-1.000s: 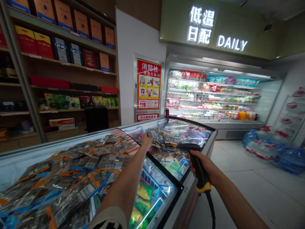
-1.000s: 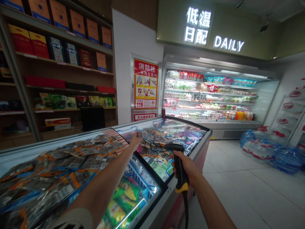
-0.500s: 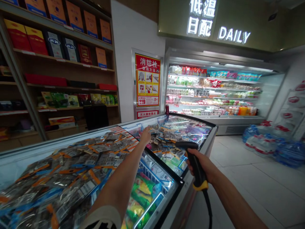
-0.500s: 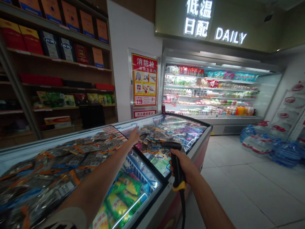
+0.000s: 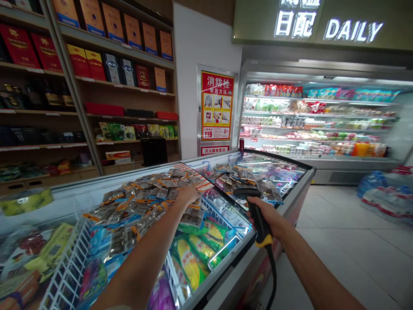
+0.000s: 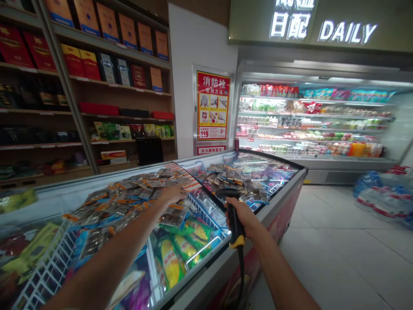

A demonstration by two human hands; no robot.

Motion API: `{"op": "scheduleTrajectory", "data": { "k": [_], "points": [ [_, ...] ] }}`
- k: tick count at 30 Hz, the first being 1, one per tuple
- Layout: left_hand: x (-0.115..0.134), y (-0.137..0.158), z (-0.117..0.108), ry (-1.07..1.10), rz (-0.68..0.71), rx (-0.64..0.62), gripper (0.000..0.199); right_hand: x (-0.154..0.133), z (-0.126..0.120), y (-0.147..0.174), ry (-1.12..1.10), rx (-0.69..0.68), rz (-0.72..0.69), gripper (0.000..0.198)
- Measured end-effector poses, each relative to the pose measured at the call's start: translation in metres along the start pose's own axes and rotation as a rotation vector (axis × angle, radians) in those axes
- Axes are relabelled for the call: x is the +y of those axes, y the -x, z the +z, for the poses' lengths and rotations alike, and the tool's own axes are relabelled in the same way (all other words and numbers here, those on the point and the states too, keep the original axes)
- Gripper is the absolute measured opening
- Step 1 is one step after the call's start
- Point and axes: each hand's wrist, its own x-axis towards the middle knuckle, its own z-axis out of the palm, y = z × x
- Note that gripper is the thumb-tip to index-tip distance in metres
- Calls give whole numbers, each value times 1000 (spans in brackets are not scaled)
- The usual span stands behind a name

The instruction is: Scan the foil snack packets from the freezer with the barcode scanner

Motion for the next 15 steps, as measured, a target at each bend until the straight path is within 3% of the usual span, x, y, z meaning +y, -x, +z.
{"op": "scheduleTrajectory", "data": {
  "k": [4,6,10,12,15],
  "points": [
    [12,5,7,1,35,10,44,-2,-1,5,5,7,-18,22],
    [18,3,12,105,80,39,51,-2,-4,7,3,5,-17,22],
    [33,-5,21,350,39,37,62,-4,-8,9,-6,2,-27,21],
    [42,-8,23,415,154,-11,61,-4,-11,8,-6,2,-34,21],
    [61,-10,24,314,385,-69,57,-5,-16,6,-11,8,-38,21]
  ]
}}
